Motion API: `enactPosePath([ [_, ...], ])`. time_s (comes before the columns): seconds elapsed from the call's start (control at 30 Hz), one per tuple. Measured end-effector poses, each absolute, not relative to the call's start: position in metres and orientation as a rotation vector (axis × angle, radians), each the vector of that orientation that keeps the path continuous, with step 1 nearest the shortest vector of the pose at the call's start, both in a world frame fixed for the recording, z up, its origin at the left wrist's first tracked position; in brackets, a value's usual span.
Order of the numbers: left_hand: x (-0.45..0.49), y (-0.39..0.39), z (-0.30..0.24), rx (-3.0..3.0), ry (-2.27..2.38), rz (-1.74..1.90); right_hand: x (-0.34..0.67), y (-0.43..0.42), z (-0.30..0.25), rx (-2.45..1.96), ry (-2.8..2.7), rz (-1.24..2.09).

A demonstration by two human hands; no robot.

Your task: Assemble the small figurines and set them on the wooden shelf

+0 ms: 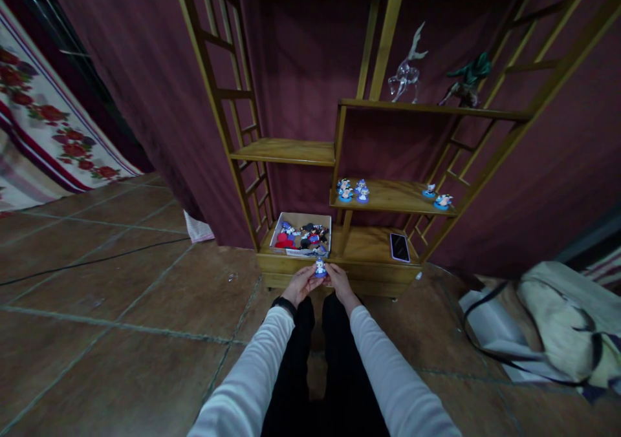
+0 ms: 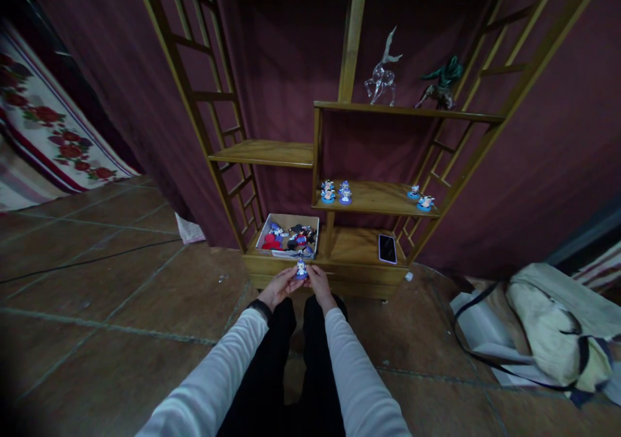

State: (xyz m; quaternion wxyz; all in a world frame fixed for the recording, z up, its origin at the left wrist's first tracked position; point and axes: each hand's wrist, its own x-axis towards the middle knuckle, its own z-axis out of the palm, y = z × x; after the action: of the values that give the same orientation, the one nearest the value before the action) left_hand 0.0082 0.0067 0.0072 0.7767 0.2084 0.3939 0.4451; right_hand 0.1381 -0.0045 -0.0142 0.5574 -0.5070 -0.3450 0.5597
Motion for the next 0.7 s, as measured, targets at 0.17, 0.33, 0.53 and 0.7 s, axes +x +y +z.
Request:
enactPosePath([
  [0.17,0.0079,0.0079,0.0046,0.456,0.862,0.962,0.1388,-0.0045,-0.0173,-1.203,-0.848,1.292],
  [0.33,0.0073,0.0078,0.0031,0.439,0.852,0.963,0.1393,-0.0052,-0.0151,-1.242,-0.871,1.255],
  [0.53,0.0075,0.0089,-0.0002,0.456,0.842,0.949,0.139,-0.0046,-0.0159,-1.289,-0.905,1.204],
  [0.7,0.008,0.0103,-0.0016,0.462,0.87,0.94,0.1389,-0.0037,-0.017,-1.285,-0.895,1.225],
])
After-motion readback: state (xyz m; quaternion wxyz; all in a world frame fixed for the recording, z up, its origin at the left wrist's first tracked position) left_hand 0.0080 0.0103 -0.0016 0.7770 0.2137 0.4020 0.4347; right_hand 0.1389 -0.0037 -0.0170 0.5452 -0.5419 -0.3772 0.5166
